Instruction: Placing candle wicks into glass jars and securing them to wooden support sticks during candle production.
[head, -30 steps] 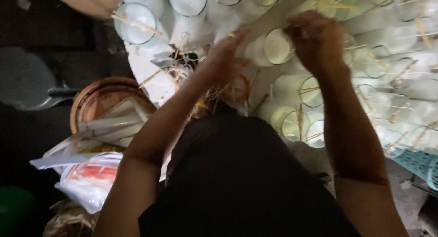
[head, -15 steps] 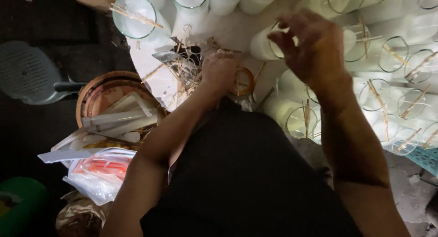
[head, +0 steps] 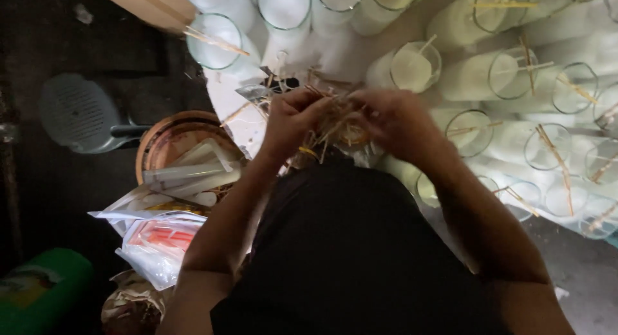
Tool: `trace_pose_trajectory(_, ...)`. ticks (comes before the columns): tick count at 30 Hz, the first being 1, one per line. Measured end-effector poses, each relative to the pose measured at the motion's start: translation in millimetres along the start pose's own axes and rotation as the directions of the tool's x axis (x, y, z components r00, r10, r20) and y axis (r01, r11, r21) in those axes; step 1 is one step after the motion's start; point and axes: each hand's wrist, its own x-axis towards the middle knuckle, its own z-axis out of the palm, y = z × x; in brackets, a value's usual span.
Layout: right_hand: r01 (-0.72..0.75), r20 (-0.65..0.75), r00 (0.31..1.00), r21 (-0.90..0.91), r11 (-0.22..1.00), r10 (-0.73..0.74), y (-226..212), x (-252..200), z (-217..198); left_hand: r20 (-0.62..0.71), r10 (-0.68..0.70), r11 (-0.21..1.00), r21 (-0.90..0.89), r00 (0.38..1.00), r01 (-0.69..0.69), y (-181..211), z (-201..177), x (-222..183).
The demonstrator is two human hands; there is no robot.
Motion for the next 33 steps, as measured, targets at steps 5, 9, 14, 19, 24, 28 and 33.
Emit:
trace_pose_trajectory(5, 0.028, -0.01, 1.0, 0.046, 0.999, -0.028, -14.9, 9.1, 10.4, -0.052, 0.073, 0.988, -0.131, 0.996, -0.079, 8.6, 2.6, -8.2)
trace_pose_trajectory(9, 0.117, -0.088, 0.985, -0.284, 0.952, -0.147, 11.9, 1.3, 21.0, -0.044, -0.052, 0.999, 0.001, 0.998, 0.052, -0.6, 2.2, -12.2)
trace_pose_trajectory(14, 0.118, -0.123, 0.97, -0.51, 0.852, -0.208, 19.7, -6.3, 31.9, -0.029, -0.134, 0.988, -0.075, 0.991, 0.132, 1.6, 15.0, -12.3)
trace_pose_trajectory(19, 0.157, -0.064, 0.962, -0.669, 0.727, -0.267, 46.7, -20.7, 47.4, -0.029, -0.014, 0.998, 0.061, 0.999, 0.015, -27.7, 9.7, -9.9)
trace_pose_trajectory(24, 0.058, -0.074, 0.99, -0.568, 0.821, -0.121, 49.5, -44.0, -29.4, -0.103, -0.028, 0.783, 0.616, 0.994, 0.086, -112.1, -59.0, 13.9)
trace_pose_trajectory(28, -0.128, -0.23, 0.973, -0.501, 0.856, 0.01, 87.5, -58.6, -89.7, 0.15, 0.091, 0.56, 0.81, 0.985, -0.175, -84.8, -45.3, 11.1)
trace_pose_trajectory(33, -0.072, -0.347, 0.928, -0.523, 0.849, -0.135, 87.8, -58.1, -114.5, 0.391, 0.307, 0.63, 0.6, 0.868, -0.493, -11.8, 48.6, 43.7)
